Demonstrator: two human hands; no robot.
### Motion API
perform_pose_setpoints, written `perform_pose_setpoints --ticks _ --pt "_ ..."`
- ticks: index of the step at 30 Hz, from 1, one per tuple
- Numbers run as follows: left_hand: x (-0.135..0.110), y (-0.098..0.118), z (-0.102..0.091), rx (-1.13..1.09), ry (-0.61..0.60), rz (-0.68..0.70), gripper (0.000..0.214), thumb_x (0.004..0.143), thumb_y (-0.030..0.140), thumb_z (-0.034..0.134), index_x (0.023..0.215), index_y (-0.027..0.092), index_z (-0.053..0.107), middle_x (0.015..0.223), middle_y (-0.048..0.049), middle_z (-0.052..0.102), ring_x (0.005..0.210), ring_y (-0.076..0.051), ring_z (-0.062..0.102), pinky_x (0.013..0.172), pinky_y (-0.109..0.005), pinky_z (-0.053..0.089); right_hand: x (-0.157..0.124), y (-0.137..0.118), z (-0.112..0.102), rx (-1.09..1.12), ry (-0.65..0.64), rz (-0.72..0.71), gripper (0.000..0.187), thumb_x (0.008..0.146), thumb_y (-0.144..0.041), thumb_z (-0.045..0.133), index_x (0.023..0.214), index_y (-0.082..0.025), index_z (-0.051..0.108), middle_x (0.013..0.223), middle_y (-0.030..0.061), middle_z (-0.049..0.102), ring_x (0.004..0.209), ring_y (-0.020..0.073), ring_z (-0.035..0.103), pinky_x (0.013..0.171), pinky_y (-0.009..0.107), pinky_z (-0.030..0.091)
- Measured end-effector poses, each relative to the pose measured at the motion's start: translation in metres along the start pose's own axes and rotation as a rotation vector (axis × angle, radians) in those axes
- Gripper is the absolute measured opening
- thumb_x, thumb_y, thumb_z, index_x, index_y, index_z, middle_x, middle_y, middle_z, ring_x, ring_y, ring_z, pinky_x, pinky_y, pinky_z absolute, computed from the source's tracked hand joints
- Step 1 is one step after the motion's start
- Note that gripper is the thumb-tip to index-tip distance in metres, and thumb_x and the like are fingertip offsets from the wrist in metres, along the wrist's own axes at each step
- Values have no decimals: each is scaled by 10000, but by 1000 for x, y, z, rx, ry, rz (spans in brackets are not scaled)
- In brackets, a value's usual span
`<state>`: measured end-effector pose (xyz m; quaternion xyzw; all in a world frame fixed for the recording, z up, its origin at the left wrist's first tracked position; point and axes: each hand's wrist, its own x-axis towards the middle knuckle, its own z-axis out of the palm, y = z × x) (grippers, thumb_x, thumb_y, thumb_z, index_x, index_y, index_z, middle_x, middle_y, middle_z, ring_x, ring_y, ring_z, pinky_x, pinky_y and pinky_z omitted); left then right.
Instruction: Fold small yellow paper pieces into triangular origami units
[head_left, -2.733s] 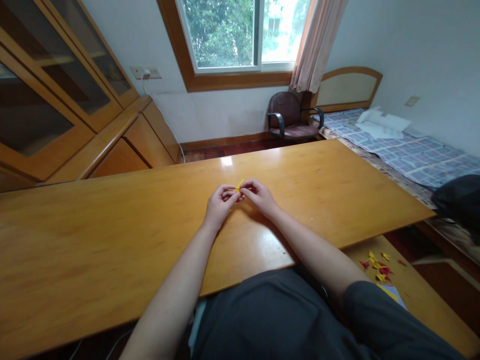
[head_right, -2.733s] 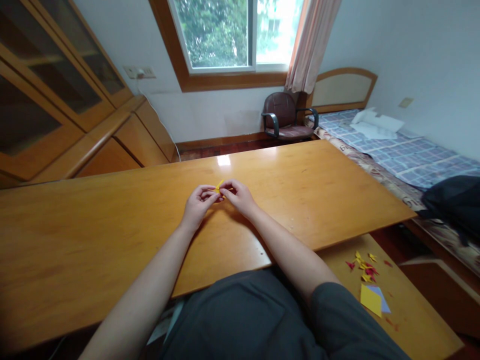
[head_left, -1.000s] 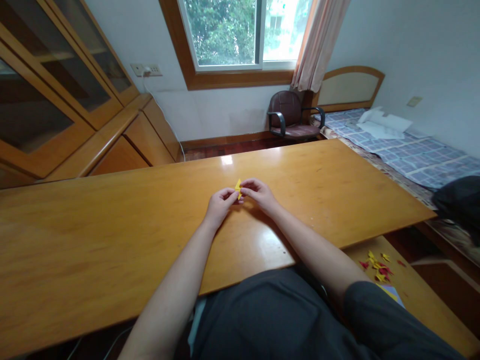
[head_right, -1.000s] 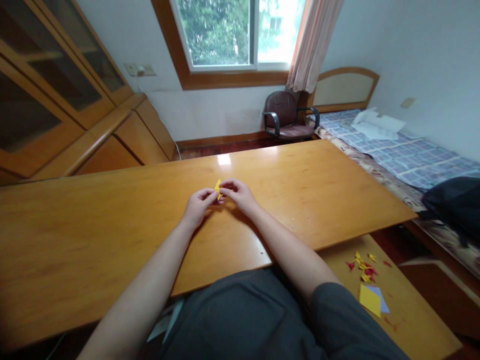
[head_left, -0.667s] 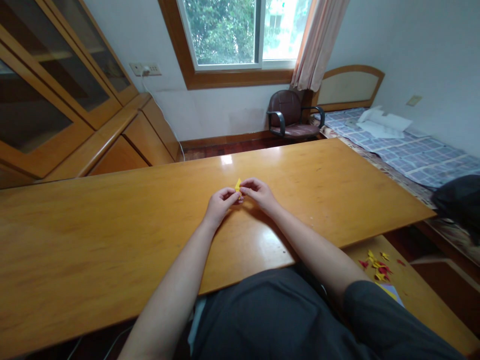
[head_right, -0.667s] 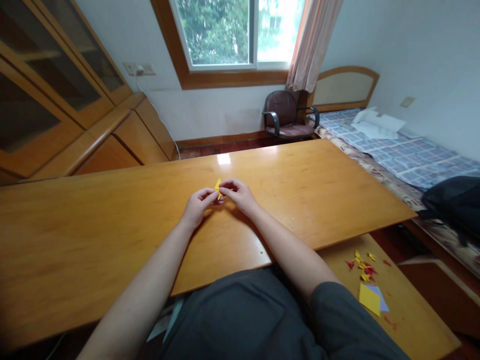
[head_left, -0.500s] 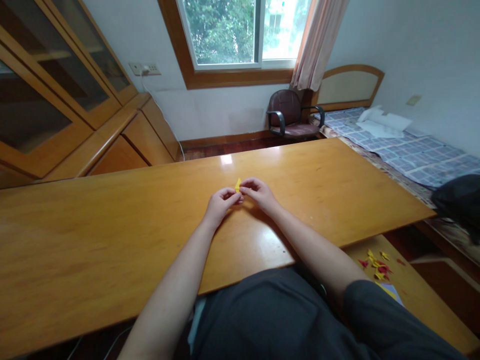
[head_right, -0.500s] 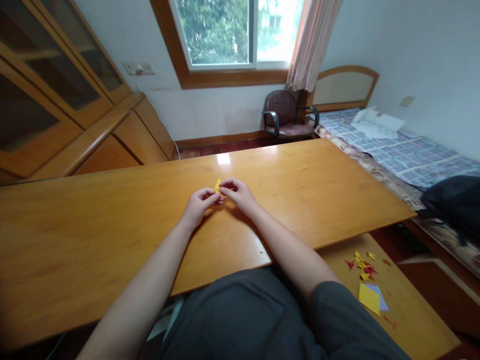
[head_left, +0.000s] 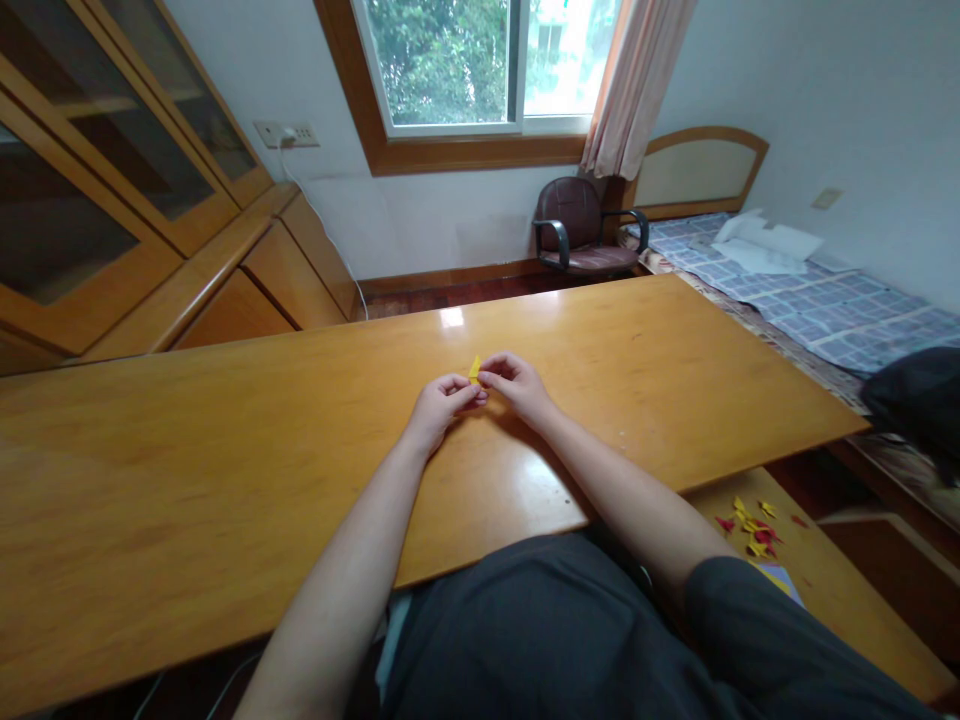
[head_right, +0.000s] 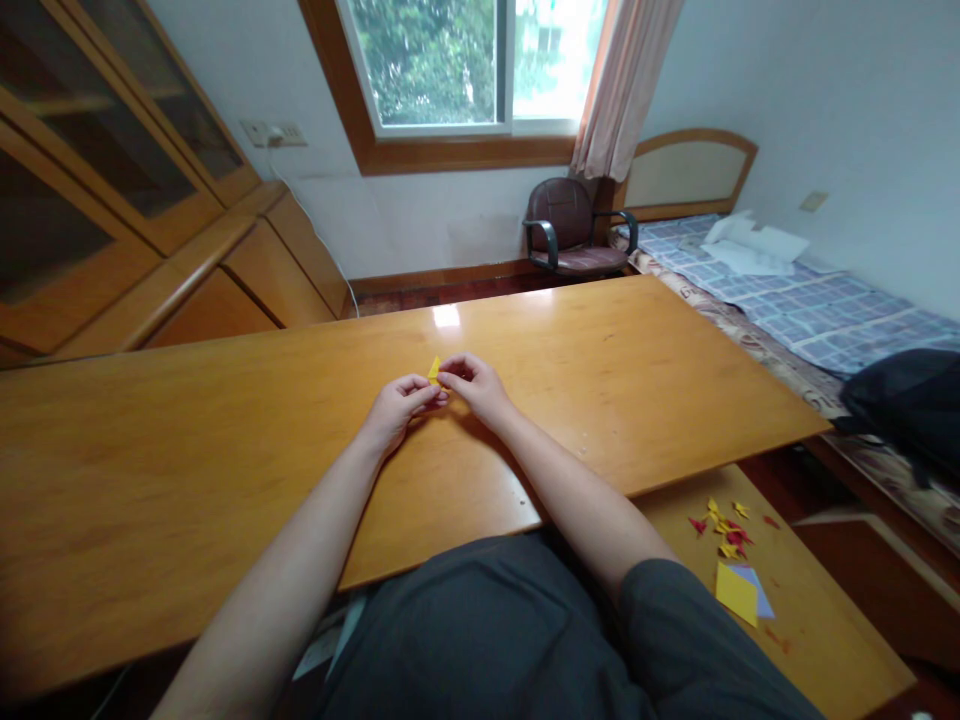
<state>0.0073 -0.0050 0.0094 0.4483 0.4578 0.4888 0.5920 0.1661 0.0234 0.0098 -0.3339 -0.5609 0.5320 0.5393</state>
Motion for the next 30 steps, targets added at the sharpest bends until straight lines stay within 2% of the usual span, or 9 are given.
perform_pose_setpoints --ticks 6,13,30 --pt "0 0 -3 -1 -52 -7 342 683 461 775 787 146 689 835 -98 752 754 -208 704 780 -349 555 1 -1 -1 -21 6 27 278 681 -397 756 812 -193 621 770 -10 630 743 139 568 750 295 459" --pt "0 0 -4 10 -68 1 332 710 472 758 804 159 694 820 -76 749 737 -183 692 745 -301 538 1 -2 -2 11 -8 22 255 685 -360 757 817 -190 621 776 -14 638 745 132 579 767 294 461" --pt "0 1 0 55 -49 -3 322 657 425 806 741 156 652 799 -73 746 735 -177 693 733 -303 532 3 0 -1 28 18 41 282 653 -377 775 803 -195 622 775 -13 641 741 136 581 761 298 475"
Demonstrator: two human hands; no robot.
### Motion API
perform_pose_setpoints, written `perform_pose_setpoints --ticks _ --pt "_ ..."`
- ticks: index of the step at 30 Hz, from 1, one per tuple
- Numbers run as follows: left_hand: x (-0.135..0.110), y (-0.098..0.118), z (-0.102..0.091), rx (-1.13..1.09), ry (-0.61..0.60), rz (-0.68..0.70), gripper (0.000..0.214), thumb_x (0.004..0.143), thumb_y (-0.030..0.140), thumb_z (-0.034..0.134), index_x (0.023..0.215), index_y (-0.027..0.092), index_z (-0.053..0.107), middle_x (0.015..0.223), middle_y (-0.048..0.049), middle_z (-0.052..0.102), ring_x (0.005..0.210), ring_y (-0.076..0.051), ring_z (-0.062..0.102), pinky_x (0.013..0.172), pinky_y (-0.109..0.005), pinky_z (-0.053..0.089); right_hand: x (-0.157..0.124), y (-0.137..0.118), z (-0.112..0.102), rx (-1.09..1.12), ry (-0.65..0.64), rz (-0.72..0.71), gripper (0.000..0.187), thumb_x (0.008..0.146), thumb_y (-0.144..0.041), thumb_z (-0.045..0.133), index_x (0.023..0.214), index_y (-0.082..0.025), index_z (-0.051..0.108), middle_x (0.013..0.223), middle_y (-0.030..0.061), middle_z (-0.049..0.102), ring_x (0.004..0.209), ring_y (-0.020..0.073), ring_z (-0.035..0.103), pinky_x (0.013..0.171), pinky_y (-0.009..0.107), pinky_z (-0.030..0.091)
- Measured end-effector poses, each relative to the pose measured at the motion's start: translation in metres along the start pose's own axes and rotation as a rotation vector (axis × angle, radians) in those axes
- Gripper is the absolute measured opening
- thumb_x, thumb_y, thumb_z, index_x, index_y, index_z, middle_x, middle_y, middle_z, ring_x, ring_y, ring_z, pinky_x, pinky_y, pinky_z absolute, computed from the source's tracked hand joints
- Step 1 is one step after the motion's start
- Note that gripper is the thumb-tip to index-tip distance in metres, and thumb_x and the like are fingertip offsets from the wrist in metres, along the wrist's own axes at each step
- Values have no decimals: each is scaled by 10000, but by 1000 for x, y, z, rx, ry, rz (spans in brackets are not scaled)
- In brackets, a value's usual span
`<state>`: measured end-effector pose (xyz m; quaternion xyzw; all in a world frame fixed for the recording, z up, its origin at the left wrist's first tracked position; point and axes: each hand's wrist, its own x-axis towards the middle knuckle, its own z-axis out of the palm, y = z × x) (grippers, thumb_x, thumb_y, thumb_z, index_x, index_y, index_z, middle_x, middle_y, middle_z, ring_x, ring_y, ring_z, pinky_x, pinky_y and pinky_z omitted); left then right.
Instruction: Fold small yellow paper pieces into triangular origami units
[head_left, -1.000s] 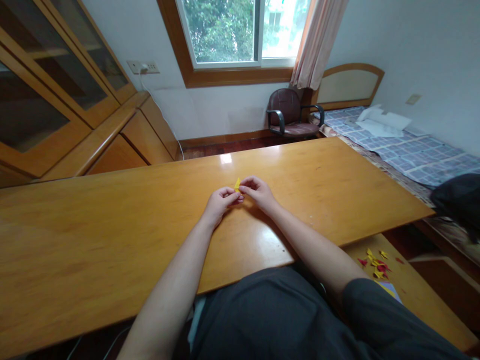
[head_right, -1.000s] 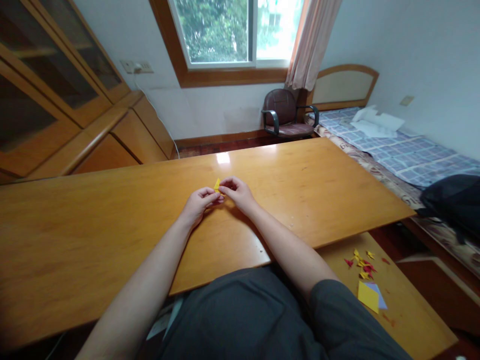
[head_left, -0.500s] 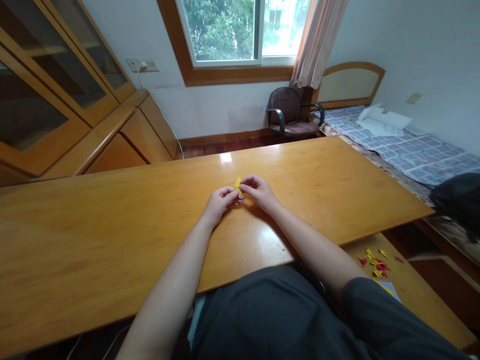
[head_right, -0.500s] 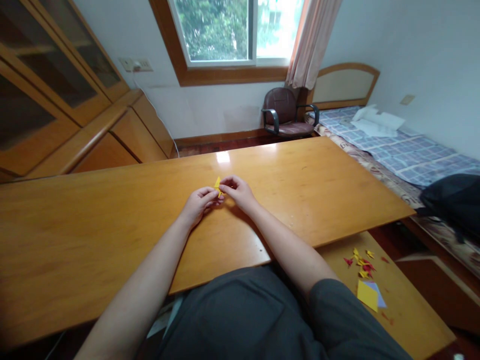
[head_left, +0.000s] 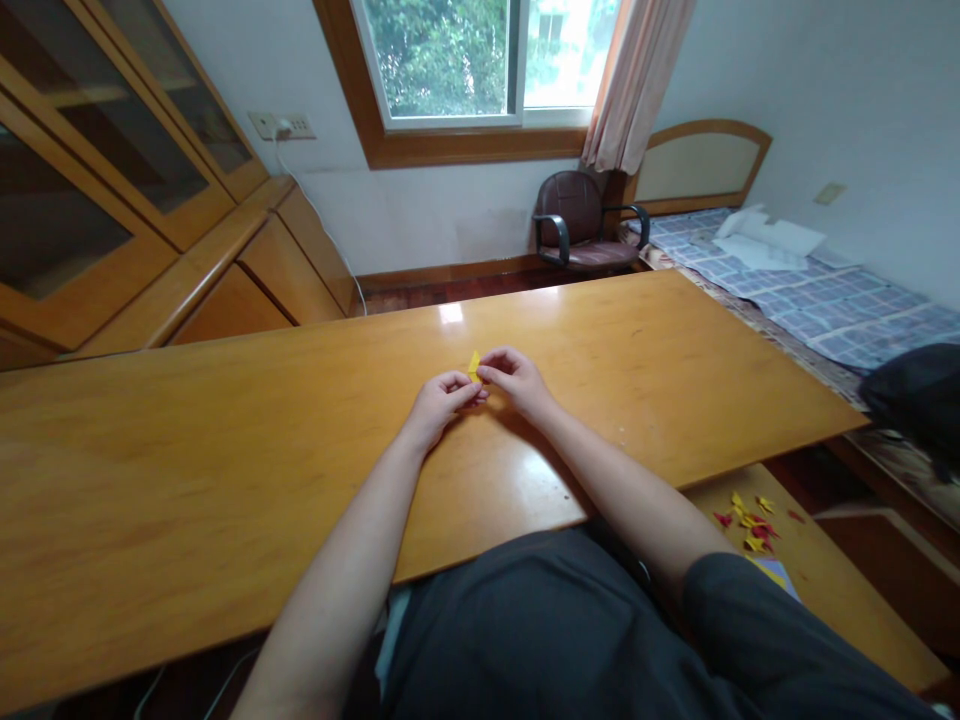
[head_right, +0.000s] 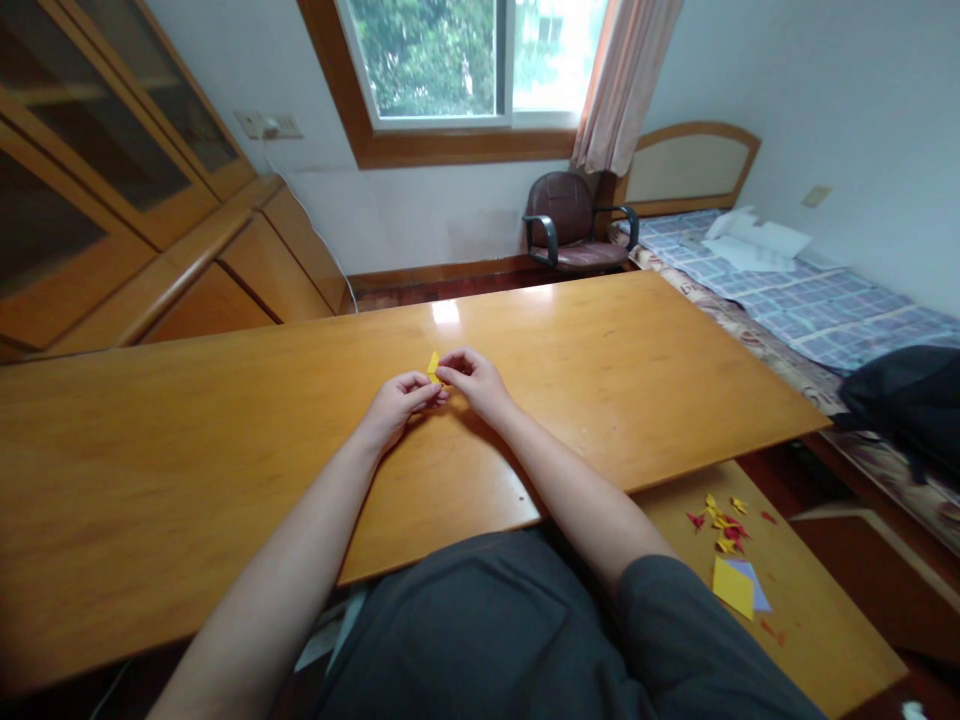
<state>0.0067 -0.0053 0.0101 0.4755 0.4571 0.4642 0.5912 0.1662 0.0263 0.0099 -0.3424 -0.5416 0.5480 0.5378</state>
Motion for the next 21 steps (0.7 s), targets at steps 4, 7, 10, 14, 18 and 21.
perform_pose_setpoints --ticks 4,7,10,14,18,21 --pt "-1 1 1 -5 3 6 306 668 413 798 735 151 655 804 -74 746 720 -168 688 734 -302 535 0 -1 1 -3 -2 8 293 645 -390 779 793 -195 617 741 -19 635 707 136 579 732 301 482" --pt "-1 2 0 -26 -9 -4 300 674 405 797 736 148 656 802 -75 746 712 -161 686 738 -297 534 0 -2 1 10 -9 14 297 648 -403 776 789 -198 614 709 -24 630 681 137 580 704 301 487" --pt "-1 2 0 -49 -4 -17 303 668 404 799 735 151 645 792 -75 744 715 -167 688 732 -305 540 1 -2 0 38 -27 24 303 660 -422 766 807 -200 621 728 -20 640 680 137 590 711 307 494" --pt "-1 3 0 -48 3 -14 312 662 408 797 740 154 635 792 -73 741 706 -168 685 720 -306 541 1 -1 -2 51 -39 39 321 642 -413 786 830 -204 631 785 -17 651 740 141 601 757 310 495" --pt "0 2 -1 -38 -11 -2 330 689 457 764 773 158 653 810 -66 741 705 -169 678 701 -292 532 1 -1 -3 38 -50 35 331 624 -405 800 820 -197 633 798 -12 652 759 142 595 776 312 487" --pt "1 0 -2 -9 19 51 335 712 487 737 778 166 669 794 -51 735 697 -166 665 690 -279 526 2 0 -4 22 -74 43 322 622 -392 799 820 -196 638 788 -12 650 739 139 589 764 308 481"
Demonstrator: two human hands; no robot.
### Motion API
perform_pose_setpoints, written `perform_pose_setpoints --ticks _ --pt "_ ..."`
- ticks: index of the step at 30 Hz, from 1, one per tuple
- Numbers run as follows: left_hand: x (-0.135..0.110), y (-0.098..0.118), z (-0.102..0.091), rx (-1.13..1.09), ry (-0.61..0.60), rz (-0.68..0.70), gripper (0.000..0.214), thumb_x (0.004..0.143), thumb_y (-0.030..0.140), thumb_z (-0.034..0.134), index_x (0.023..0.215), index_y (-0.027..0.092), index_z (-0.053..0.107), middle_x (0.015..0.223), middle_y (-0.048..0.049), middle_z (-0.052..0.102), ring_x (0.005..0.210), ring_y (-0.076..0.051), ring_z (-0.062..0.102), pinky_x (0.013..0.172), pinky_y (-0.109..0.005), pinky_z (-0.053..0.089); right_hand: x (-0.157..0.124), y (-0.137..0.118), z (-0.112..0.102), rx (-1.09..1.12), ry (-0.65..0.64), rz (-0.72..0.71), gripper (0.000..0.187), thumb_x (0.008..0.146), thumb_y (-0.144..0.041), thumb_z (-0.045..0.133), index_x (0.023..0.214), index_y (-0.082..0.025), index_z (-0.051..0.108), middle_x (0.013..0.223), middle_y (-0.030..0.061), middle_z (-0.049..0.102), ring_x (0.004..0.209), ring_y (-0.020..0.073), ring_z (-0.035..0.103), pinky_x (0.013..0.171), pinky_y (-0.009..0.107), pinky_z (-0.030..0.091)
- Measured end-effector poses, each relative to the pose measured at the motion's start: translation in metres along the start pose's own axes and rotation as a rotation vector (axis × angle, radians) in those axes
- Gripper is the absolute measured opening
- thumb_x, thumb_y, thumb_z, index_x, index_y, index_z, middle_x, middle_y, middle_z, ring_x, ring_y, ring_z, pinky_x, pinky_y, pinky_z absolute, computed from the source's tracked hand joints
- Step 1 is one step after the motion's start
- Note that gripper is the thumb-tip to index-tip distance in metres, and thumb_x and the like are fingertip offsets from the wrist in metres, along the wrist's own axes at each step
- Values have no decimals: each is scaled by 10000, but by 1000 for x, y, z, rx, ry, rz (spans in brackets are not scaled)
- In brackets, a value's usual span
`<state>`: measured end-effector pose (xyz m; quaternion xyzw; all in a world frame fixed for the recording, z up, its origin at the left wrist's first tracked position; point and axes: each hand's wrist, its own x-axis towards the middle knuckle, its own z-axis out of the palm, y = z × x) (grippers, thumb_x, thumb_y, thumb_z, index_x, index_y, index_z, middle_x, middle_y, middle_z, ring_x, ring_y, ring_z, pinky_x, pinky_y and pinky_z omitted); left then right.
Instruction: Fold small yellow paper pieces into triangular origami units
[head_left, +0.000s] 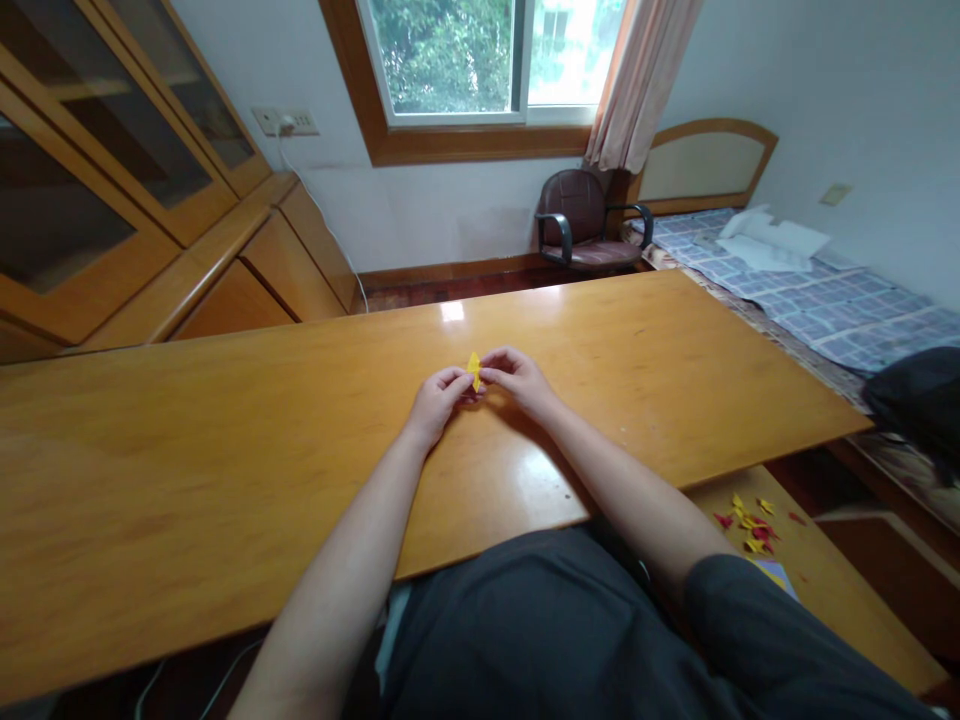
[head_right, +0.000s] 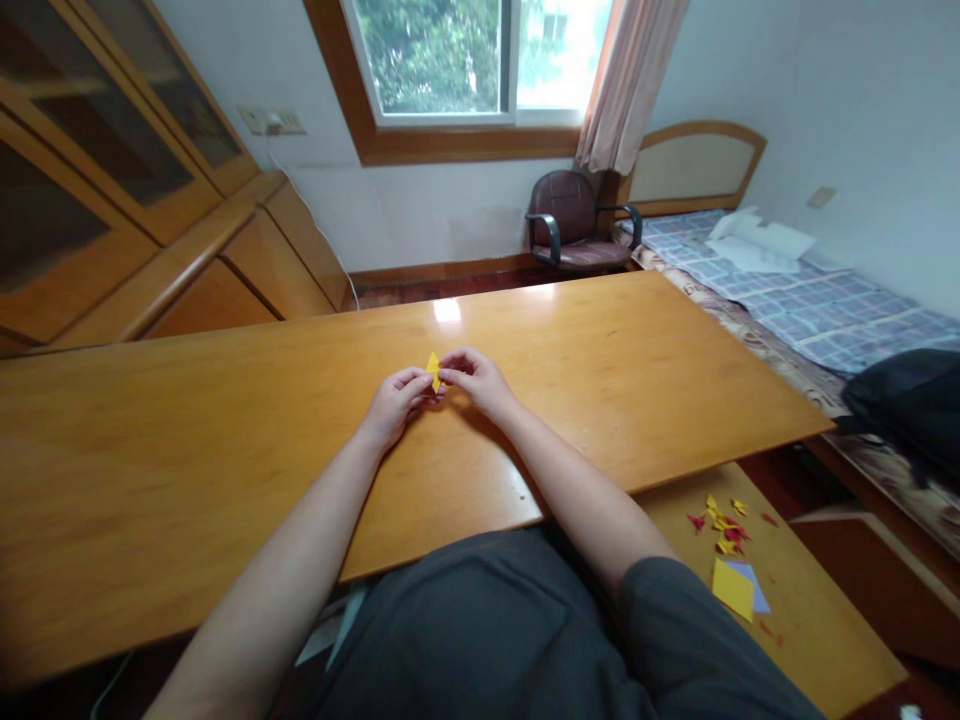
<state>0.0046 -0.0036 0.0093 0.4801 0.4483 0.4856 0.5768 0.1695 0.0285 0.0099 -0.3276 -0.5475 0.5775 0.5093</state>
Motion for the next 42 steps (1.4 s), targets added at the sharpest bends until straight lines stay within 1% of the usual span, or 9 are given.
perform_pose_setpoints --ticks 3,6,12,15,20,24,29,33,42 --pt "1 -1 -1 86 37 65 327 714 483 740 750 166 672 750 -33 716 664 -148 636 685 -263 514 1 2 -1 -15 -11 4 305 625 -370 796 817 -195 636 782 -14 649 726 135 587 750 299 475" --pt "0 0 0 164 43 105 330 726 489 730 736 164 675 726 -28 700 656 -143 622 685 -258 507 1 4 -3 -55 -19 -4 280 637 -347 787 819 -197 635 784 -17 649 728 133 588 741 290 471" --pt "-1 1 0 198 17 120 331 733 490 718 727 164 665 710 -27 686 642 -144 609 670 -261 502 0 1 -7 -125 -56 -19 246 674 -316 759 875 -210 665 779 -18 657 751 143 608 754 297 481" --pt "-1 0 -1 217 -5 125 319 743 479 706 735 163 660 712 -27 683 638 -147 610 665 -264 499 0 -2 -12 -187 -96 -19 195 702 -318 739 851 -204 683 828 -2 687 768 149 619 782 312 482" --pt "-1 0 0 236 -14 107 298 722 450 712 752 159 658 714 -28 689 664 -156 626 667 -264 497 0 -4 -20 -314 -166 -32 142 739 -307 704 809 -183 692 809 6 699 781 159 629 797 315 477" --pt "1 -3 -1 259 -10 102 285 731 432 698 790 157 653 732 -31 694 683 -159 634 682 -266 498 1 -6 -22 -451 -223 -108 100 778 -263 652 800 -171 686 795 9 689 777 156 617 767 294 460" --pt "2 -5 -3 327 -27 111 245 748 401 672 769 158 642 711 -23 688 659 -150 624 668 -253 481 0 -7 -21 -610 -236 -248 83 823 -215 599 788 -176 664 804 15 632 796 154 578 777 291 442" --pt "0 -3 -2 372 -22 132 231 749 390 660 755 159 644 701 -20 685 660 -150 616 663 -248 469 -2 -6 -19 -614 -236 -268 79 832 -196 575 795 -174 641 855 26 585 838 158 565 803 300 449" --pt "0 3 -1 393 -18 116 237 739 392 657 735 154 658 688 -15 669 659 -147 592 647 -240 446 -1 3 -15 -506 -209 -151 32 807 -210 587 798 -184 603 847 11 575 792 150 584 754 305 477"
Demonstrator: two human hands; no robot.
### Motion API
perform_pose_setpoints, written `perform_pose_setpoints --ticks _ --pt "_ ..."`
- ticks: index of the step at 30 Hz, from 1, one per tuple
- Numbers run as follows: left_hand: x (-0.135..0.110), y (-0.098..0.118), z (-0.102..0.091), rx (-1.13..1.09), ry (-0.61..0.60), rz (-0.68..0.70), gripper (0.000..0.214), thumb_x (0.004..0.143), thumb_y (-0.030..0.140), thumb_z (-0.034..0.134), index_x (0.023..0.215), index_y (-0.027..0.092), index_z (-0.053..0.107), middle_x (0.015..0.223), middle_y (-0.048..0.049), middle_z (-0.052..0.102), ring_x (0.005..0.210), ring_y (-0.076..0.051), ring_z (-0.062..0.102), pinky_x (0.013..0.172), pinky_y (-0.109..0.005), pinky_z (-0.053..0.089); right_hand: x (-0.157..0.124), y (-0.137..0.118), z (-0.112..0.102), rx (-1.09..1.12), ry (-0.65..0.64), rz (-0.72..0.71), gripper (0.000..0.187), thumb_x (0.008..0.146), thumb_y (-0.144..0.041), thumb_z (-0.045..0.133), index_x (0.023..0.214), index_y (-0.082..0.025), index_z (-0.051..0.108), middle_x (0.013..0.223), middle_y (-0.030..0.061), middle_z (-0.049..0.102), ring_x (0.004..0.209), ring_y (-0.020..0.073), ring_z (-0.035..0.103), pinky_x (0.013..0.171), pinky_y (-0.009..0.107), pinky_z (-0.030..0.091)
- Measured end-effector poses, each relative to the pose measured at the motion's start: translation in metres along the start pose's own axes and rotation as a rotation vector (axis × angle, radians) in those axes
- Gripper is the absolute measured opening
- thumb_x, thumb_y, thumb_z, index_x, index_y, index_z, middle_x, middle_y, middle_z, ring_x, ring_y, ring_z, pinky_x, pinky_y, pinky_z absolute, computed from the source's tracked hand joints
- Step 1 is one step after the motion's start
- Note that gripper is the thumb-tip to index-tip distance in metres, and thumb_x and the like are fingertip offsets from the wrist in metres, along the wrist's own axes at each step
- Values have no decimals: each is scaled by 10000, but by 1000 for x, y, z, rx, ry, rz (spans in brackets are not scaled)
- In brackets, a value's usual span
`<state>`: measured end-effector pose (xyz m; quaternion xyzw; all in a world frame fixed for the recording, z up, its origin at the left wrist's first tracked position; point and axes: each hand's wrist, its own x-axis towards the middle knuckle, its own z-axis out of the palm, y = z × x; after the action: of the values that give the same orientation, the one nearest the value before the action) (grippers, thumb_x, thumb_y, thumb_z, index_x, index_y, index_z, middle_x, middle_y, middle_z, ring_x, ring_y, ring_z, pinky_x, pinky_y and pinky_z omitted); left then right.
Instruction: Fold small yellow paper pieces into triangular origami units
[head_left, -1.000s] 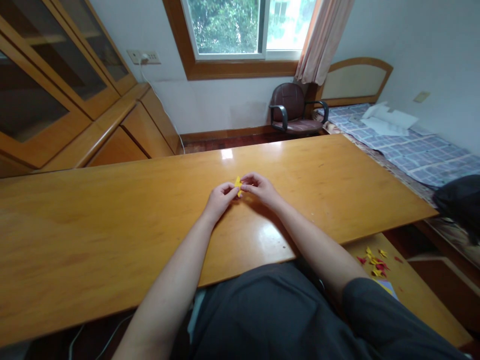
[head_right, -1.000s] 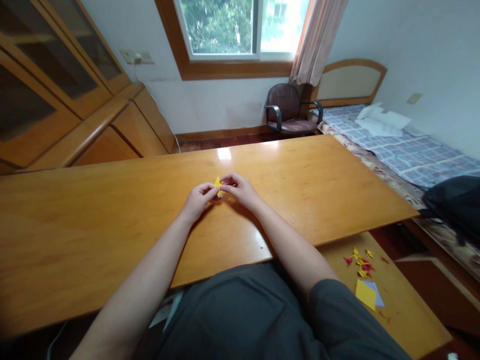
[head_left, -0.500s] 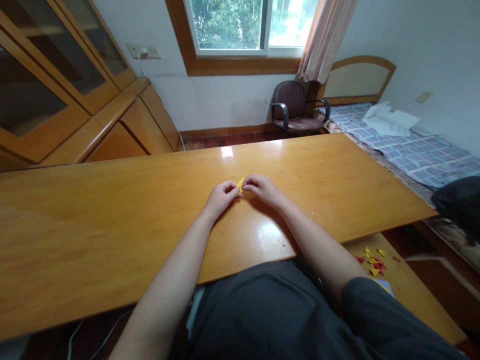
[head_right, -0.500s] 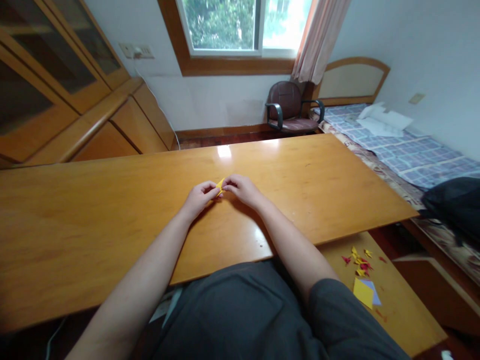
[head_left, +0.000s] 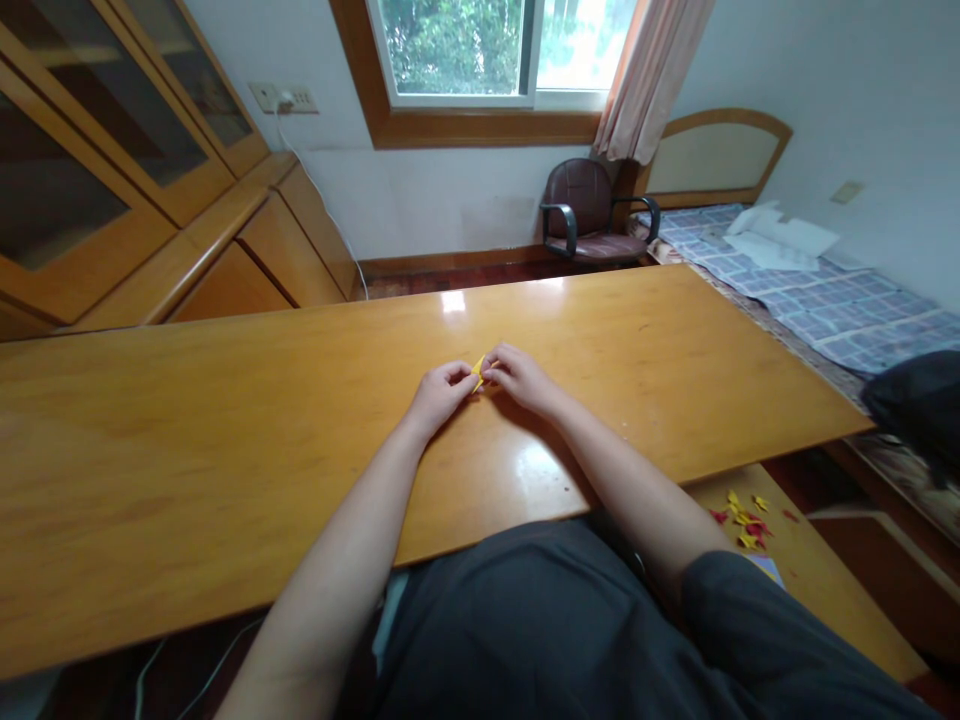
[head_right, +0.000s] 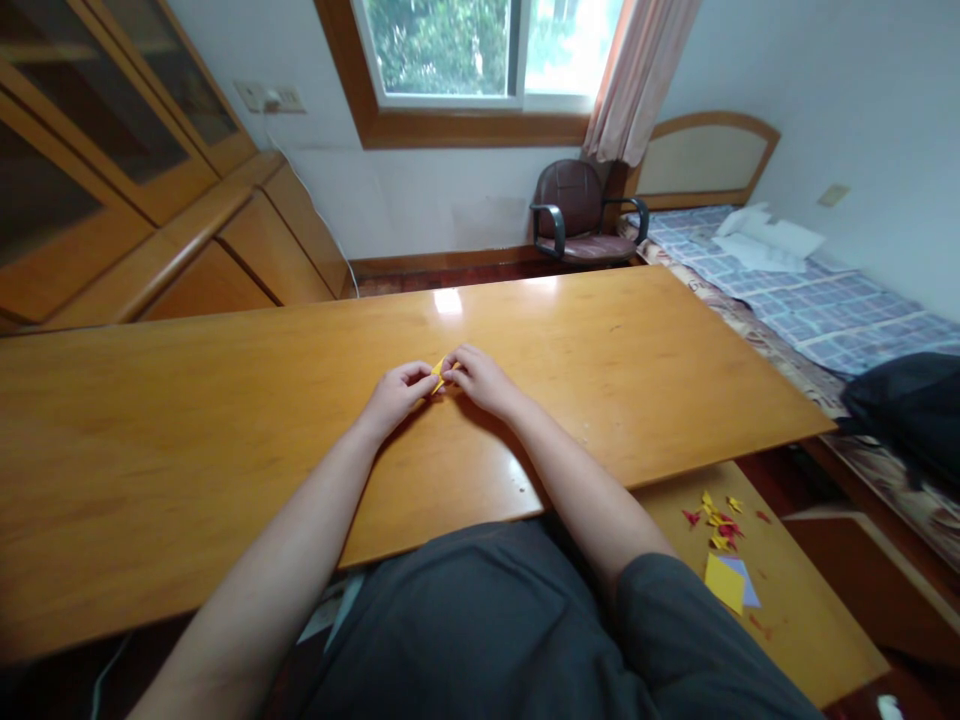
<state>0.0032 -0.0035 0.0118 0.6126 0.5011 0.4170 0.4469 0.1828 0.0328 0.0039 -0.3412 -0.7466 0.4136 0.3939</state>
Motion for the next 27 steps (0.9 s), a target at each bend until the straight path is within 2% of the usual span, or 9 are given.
perform_pose_setpoints --ticks 7,18,27 --pt "0 -1 -1 -55 -38 -13 248 748 401 663 762 154 673 716 -24 688 664 -148 604 668 -247 464 0 3 4 230 -13 132 84 782 -264 632 809 -190 602 776 0 644 726 149 624 717 307 492" --pt "0 -1 0 -95 -29 -18 252 745 403 678 764 151 678 732 -28 696 669 -150 616 670 -249 473 1 4 7 461 46 173 261 698 -311 754 835 -194 565 738 -27 639 665 129 616 687 288 486" --pt "-2 0 0 -118 -24 -53 302 729 443 698 788 147 684 767 -47 716 708 -165 646 705 -273 501 2 0 4 500 83 210 341 643 -328 797 796 -193 523 698 -42 614 633 117 597 657 274 469"
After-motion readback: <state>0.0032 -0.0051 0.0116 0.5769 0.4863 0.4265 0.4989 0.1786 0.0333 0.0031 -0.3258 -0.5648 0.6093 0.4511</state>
